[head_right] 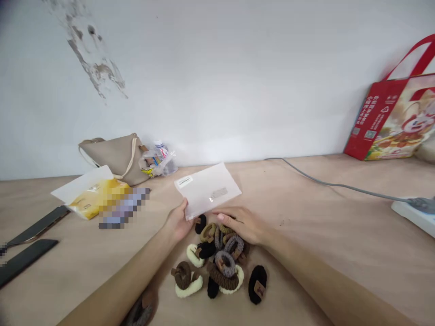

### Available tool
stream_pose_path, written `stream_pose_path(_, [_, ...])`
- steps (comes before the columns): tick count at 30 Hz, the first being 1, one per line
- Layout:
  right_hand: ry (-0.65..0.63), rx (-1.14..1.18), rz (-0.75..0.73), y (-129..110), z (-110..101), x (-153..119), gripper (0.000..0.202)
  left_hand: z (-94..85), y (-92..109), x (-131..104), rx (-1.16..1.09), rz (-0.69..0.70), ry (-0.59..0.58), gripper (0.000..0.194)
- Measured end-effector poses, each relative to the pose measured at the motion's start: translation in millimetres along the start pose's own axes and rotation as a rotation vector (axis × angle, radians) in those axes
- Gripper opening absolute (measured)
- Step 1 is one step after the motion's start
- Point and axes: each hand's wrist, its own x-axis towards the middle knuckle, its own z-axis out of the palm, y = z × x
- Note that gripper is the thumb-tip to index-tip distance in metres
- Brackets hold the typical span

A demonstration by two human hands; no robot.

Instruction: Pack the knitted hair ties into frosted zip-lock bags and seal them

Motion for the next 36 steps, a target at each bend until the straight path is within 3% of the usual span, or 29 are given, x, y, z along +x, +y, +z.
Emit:
stream_pose_path(4, [-0.034, -0.013, -0.022, -6.4, 3.3, -16.8, 0.044, 5.2, -12.4, -15.1, 0.064, -0.069, -0.043, 0.028])
stream_pose_path(12, [-0.08, -0.033, 0.007, -30.3, 7.8, -71.6, 0.041, -10.0, -21.7, -50.8, 0.164, -0.141, -0.034, 0.024])
stream_pose_path(18, [0.065, -0.069, 0.105, -34.6, 11.1, -104.5, 0.039, -16.1, -20.7, -70.8, 0.269, -0.179, -0.066, 0.027])
stream_pose_path(23, [0.29, -0.196, 0.12, -22.7, 1.5, -108.0, 0.032, -25.8, 0.2, -62.6, 0.335, 0.111, -0.013, 0.015])
stream_pose_path(25, [0.367, -0.214, 0.152, -16.6, -3.5, -103.9, 0.029, -31.6, 6.4, -60.2, 0.385, 0.231, -0.036, 0.033])
stream_pose_path(27, [0.395, -0.199, 0.192, -10.4, -6.9, -99.1, 0.025, -37.2, 8.2, -59.6, 0.505, 0.332, -0.132, 0.051])
stream_pose_path(29, [0.398, -0.173, 0.221, -4.7, -7.6, -94.8, 0.026, -41.2, 6.2, -59.9, 0.665, 0.425, -0.219, 0.055])
stream_pose_path(36, [0.422, 0.008, 0.254, 7.0, 0.4, -83.0, 0.03, -37.8, -4.9, -60.6, 0.94, 0.662, -0.243, 0.025])
